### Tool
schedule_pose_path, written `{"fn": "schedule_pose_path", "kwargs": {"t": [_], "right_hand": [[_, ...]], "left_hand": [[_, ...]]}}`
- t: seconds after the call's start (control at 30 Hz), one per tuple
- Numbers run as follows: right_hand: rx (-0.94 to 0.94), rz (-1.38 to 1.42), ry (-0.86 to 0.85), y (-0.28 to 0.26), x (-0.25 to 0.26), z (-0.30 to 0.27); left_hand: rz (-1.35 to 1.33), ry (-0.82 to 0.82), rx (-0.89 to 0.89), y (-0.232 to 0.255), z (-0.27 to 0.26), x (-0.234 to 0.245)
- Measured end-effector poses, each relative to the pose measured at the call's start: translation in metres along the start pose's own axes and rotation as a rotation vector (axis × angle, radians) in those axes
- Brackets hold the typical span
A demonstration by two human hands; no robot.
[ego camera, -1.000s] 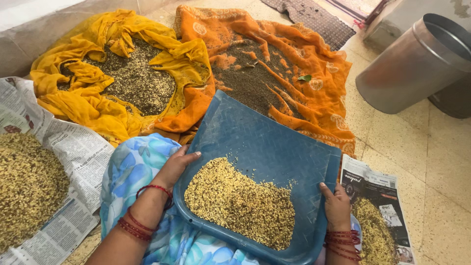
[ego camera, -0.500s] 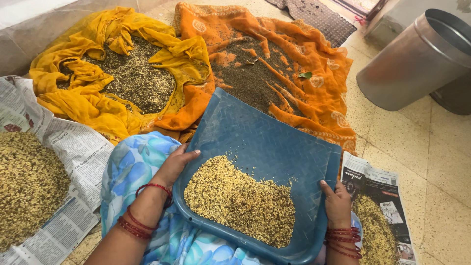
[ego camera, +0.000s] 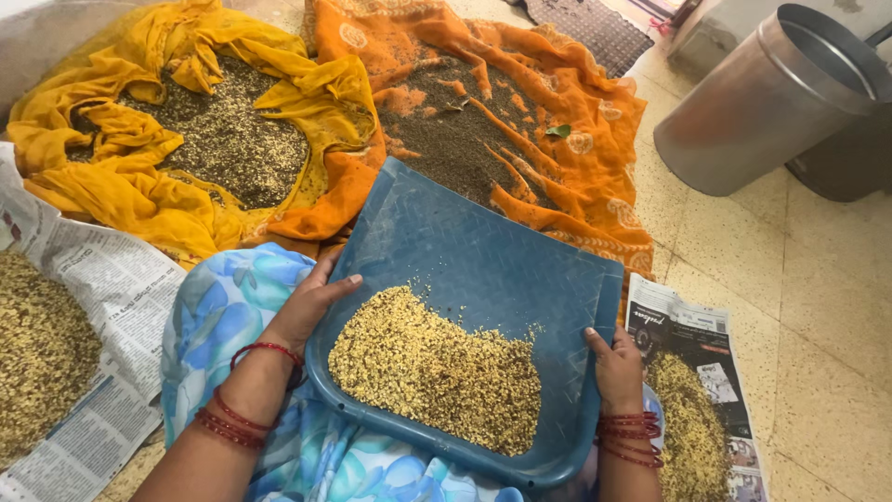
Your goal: The person sits on the floor and sorts yellow grains in a blue tray by hand, picking out small dark impurities. They then shake the tray to sift the grains and continue picking out debris.
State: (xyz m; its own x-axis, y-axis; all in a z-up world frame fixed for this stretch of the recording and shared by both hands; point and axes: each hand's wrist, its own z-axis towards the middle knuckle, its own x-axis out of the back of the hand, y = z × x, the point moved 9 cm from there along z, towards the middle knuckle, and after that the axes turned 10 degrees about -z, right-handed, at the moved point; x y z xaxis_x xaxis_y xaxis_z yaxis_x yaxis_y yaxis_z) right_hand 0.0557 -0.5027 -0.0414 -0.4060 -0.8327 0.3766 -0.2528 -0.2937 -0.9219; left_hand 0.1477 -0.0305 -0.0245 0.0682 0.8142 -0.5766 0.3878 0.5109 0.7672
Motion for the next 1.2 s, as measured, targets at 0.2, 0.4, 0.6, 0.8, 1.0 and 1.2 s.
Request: {"fn": "schedule_pose_path", "kwargs": {"t": [0.2, 0.4, 0.6, 0.8, 1.0, 1.2], "right_hand": [[-0.026, -0.029, -0.012, 0.015, 0.006, 0.004], [0.118, -0.113, 0.023, -0.016, 0.006, 0.004], [0.063, 0.004, -0.035, -0.013, 0.001, -0.006], [0.103, 0.062, -0.047, -0.034, 0.003, -0.022], [0.083, 0.066, -0.012, -0.025, 0.009, -0.016], [0.313, -0.476, 0.163, -0.062, 0.005, -0.014]], "left_hand": [[-0.087, -0.059, 0.158, -0.009, 0.004, -0.006], [-0.244, -0.090, 0.300, -0.025, 0.026, -0.002], [-0.212, -0.086, 0.207, -0.020, 0.025, 0.004], [-0.266, -0.186, 0.173, -0.009, 0.012, -0.013], [-0.300, -0.123, 0.103, -0.003, 0.022, -0.007], [-0.261, -0.098, 0.157, -0.023, 0.040, 0.008]]}}
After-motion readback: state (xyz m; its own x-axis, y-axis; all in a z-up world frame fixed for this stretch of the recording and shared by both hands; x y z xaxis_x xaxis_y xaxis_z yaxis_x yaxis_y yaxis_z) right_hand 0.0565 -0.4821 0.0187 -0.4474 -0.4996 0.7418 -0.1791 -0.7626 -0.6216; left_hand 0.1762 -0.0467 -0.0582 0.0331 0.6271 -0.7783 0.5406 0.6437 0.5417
